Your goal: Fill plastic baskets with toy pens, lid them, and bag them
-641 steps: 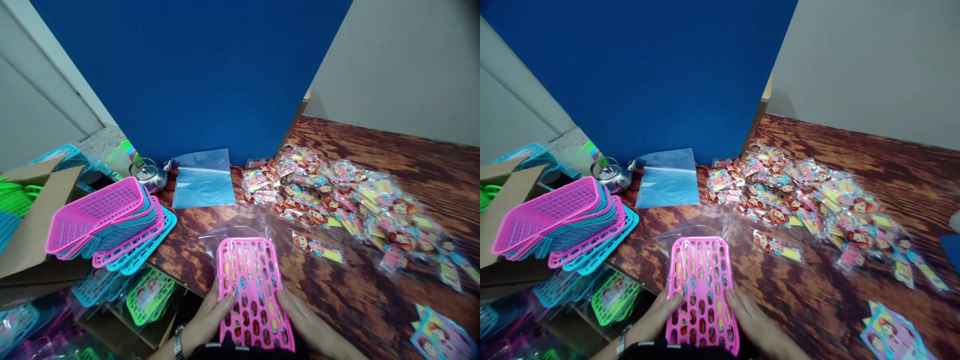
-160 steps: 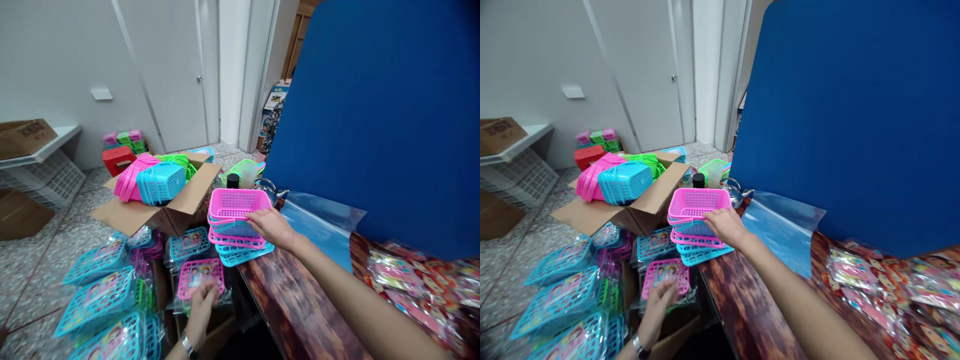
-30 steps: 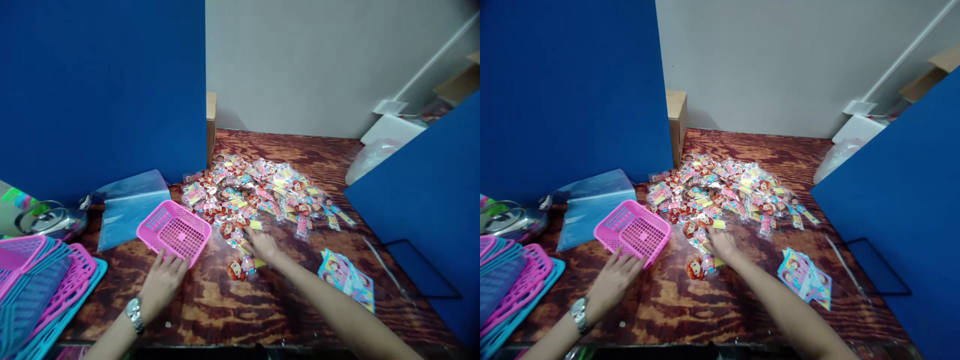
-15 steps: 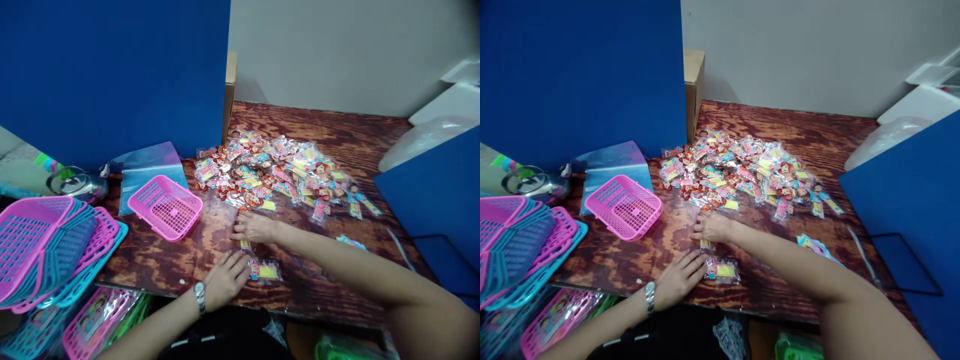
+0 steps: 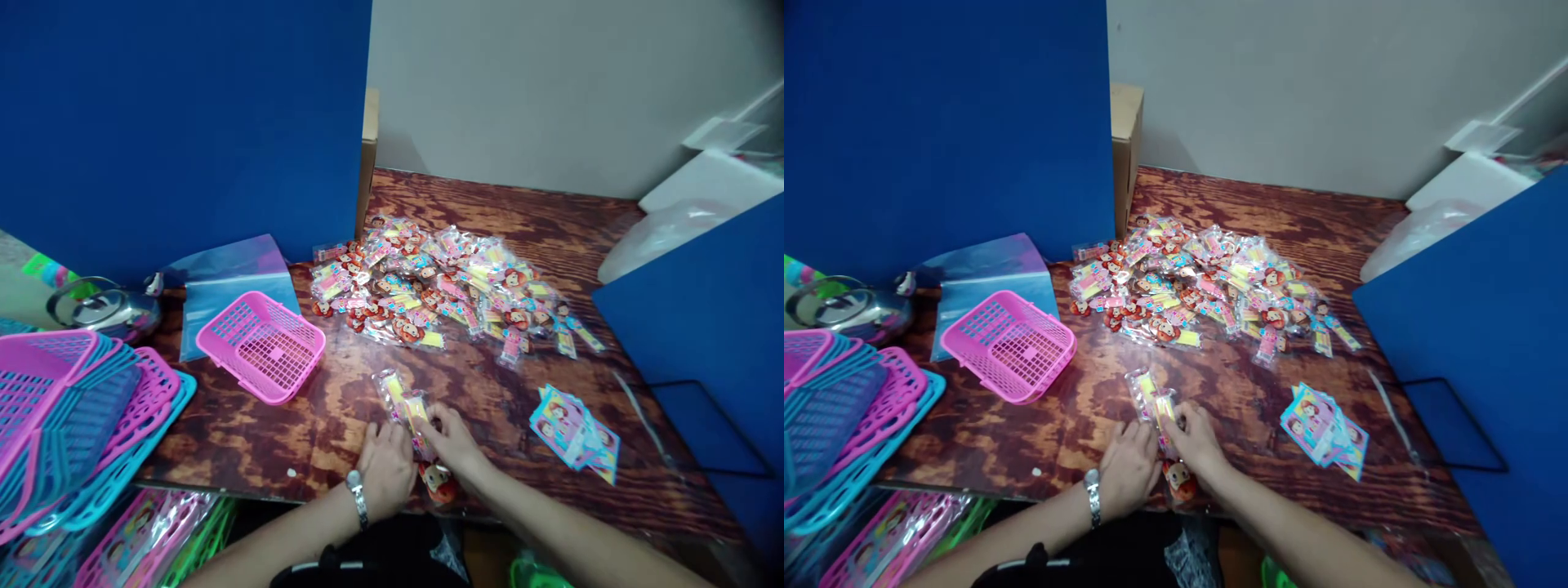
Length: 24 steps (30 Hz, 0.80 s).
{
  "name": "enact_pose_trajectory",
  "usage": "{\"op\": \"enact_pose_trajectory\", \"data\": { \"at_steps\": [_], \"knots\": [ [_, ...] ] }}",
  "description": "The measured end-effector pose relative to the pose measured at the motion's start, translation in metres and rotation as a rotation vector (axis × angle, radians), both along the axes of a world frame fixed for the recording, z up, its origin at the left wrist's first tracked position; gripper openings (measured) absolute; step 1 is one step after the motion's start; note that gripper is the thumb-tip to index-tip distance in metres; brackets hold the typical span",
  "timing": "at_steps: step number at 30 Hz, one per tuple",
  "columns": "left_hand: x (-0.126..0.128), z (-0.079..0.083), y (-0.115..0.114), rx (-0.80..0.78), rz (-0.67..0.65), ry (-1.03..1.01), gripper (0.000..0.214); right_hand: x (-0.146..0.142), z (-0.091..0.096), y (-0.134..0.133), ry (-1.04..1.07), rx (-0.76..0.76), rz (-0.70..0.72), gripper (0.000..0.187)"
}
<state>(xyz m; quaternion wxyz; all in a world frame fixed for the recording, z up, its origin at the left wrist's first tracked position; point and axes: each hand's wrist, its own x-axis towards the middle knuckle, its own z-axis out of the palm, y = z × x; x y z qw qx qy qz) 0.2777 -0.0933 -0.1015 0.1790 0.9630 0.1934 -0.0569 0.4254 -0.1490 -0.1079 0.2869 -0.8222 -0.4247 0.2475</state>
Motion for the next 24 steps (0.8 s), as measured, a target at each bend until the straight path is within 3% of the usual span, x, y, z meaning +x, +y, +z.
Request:
{"op": "enact_pose_trajectory", "data": {
  "at_steps": [3, 6, 9, 12, 14, 17, 19, 21, 24],
  "knots": [
    [0.011, -0.012, -0.006, 0.000, -0.145, -0.022, 0.028, -0.007, 0.003, 0.017, -0.177, -0.093, 0.108, 0.011],
    [0.006, -0.019, -0.008, 0.060, -0.250, -0.064, 0.027, -0.009, 0.015, 0.039, -0.260, -0.164, 0.371, 0.011],
    [-0.006, -0.008, 0.001, 0.048, -0.323, -0.238, 0.024, -0.008, 0.022, 0.050, -0.198, -0.171, 0.566, 0.025],
    [-0.006, 0.016, 0.029, -0.027, -0.156, -0.493, 0.019, 0.013, 0.027, 0.058, -0.044, -0.190, 0.661, 0.028],
    [0.008, 0.030, 0.061, -0.012, 0.076, -0.561, 0.022, 0.040, 0.034, 0.070, -0.069, -0.150, 0.655, 0.014],
    [0.047, 0.035, 0.119, 0.116, 0.312, -0.391, 0.032, 0.081, 0.042, 0.100, -0.236, -0.037, 0.434, 0.021],
    [0.076, 0.027, 0.153, 0.146, 0.368, -0.329, 0.040, 0.096, 0.041, 0.123, -0.299, -0.036, 0.288, 0.024],
    [0.097, 0.015, 0.176, 0.151, 0.367, -0.273, 0.045, 0.100, 0.033, 0.140, -0.318, -0.071, 0.231, 0.028],
    [0.100, 0.003, 0.179, 0.151, 0.316, -0.203, 0.049, 0.095, 0.020, 0.142, -0.321, -0.086, 0.259, 0.029]
  ]
}}
